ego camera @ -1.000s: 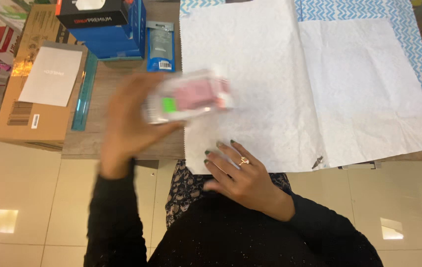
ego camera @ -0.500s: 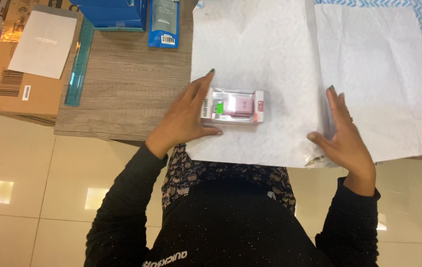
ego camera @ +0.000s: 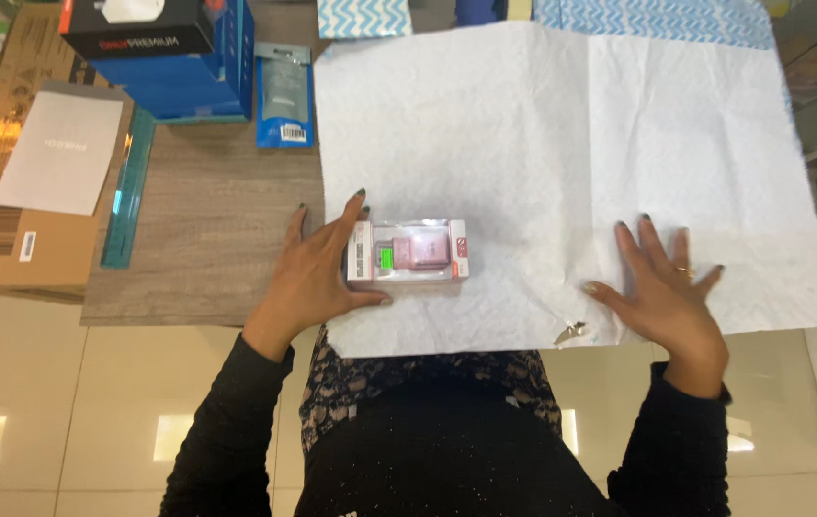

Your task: The person wraps a packaged item in paper by hand, using a ruler to tear a piece of white paper and then folding patterned paper around the object.

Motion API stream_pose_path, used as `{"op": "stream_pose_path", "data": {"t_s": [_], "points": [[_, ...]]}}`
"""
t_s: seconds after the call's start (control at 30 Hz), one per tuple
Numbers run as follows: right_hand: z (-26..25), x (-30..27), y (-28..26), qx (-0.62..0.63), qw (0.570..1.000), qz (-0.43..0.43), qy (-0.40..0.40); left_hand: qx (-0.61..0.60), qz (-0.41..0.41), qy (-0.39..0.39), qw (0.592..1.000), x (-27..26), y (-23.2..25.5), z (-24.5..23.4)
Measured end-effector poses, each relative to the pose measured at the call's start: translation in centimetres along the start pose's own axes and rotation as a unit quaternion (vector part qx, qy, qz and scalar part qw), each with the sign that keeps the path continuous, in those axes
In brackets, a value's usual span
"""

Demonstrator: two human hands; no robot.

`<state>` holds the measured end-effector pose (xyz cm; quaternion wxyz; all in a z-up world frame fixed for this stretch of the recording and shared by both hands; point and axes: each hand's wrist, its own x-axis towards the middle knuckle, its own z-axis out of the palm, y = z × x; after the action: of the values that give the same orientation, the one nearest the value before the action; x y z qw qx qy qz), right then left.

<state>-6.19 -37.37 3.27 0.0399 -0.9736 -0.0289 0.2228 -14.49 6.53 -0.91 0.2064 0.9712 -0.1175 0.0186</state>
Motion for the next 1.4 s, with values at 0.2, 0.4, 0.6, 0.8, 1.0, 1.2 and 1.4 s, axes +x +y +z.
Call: {"op": "stream_pose_path", "data": {"t_s": [0.2,0.4,0.6,0.8,1.0,1.2,1.4], "points": [[-8.6,-2.2,0.7,0.074,0.989,-0.015,0.128,-0.033,0.019,-0.026,0.999,0.2,0.1,-0.8],[-5.0,-1.7,6.6,0.069,0.94,0.088,0.323,-0.019,-0.002,-0.007,1.0,0.0,0.0,-1.0],[0.8,-1.2,7.5,0.213,0.92,0.268,0.19,0.026,0.027,0.028,0.999,0.2,-0.6,1.0],[3.6,0.6,7.6,0.11,0.879,-0.046,0.461,-0.026,0.017,0.018,0.999,0.4,-0.2,0.6],[-1.1,-1.3,-14.0,0.071,0.922,-0.374,0.063,-0.02,0.041,0.06,0.997,-0.2,-0.8,1.6],[0.6,0.8,-15.9,0.05,0.904,-0.415,0.092,0.007,-0.038,0.037,0.999,-2.2,-1.3,-0.4],[-0.3,0.6,-17.2,0.034,0.927,-0.368,0.057,0.016,-0.043,0.031,0.998,-2.0,-2.1,0.5]]}}
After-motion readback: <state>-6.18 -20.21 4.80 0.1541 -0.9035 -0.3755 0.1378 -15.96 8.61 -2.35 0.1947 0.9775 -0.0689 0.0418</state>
